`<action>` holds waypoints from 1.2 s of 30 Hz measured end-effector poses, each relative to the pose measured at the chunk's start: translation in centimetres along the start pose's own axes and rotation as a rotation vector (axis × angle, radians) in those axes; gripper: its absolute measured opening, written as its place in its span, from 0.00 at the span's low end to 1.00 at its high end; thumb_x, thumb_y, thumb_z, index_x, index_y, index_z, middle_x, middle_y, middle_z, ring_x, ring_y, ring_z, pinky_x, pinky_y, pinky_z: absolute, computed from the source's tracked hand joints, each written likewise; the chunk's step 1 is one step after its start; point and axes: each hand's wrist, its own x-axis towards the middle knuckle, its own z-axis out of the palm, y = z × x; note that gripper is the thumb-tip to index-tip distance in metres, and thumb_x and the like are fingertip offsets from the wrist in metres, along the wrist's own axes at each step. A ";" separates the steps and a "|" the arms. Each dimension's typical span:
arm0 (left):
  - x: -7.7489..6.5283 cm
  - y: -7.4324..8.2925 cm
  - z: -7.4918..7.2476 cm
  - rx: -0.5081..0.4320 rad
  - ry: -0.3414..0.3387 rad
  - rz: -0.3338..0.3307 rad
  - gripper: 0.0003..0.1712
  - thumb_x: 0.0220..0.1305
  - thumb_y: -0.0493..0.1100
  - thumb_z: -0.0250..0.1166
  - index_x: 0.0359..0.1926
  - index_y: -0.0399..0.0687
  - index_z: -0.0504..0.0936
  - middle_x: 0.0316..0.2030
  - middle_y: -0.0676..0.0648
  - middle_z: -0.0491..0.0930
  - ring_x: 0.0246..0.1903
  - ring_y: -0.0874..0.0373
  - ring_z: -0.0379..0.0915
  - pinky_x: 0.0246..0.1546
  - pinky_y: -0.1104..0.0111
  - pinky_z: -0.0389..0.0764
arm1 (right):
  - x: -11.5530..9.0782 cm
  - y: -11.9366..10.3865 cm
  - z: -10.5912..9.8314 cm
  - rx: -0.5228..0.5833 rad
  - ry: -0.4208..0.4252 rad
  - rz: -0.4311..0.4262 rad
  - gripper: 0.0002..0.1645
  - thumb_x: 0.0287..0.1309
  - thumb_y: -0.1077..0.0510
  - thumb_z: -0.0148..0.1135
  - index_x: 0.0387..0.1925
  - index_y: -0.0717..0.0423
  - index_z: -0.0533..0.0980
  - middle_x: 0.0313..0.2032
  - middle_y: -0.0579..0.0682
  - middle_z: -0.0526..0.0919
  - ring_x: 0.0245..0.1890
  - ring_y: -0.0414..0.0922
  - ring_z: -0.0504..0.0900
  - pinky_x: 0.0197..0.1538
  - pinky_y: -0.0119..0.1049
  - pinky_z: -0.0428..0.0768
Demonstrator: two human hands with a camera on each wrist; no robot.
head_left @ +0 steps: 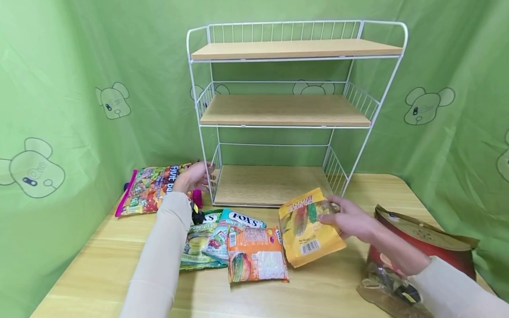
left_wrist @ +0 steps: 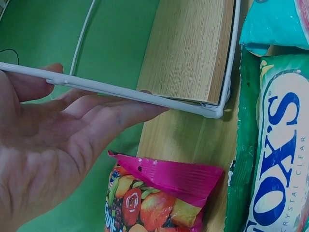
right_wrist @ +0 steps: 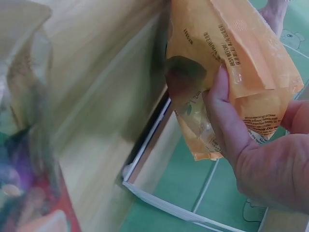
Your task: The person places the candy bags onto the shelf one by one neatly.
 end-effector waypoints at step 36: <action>-0.4 0.1 0.0 0.006 -0.005 0.011 0.16 0.78 0.42 0.44 0.58 0.37 0.64 0.44 0.38 0.71 0.35 0.49 0.79 0.59 0.43 0.78 | -3.9 -15.3 -3.9 -0.136 0.072 -0.129 0.41 0.75 0.56 0.51 0.79 0.63 0.46 0.49 0.60 0.82 0.38 0.47 0.87 0.41 0.43 0.89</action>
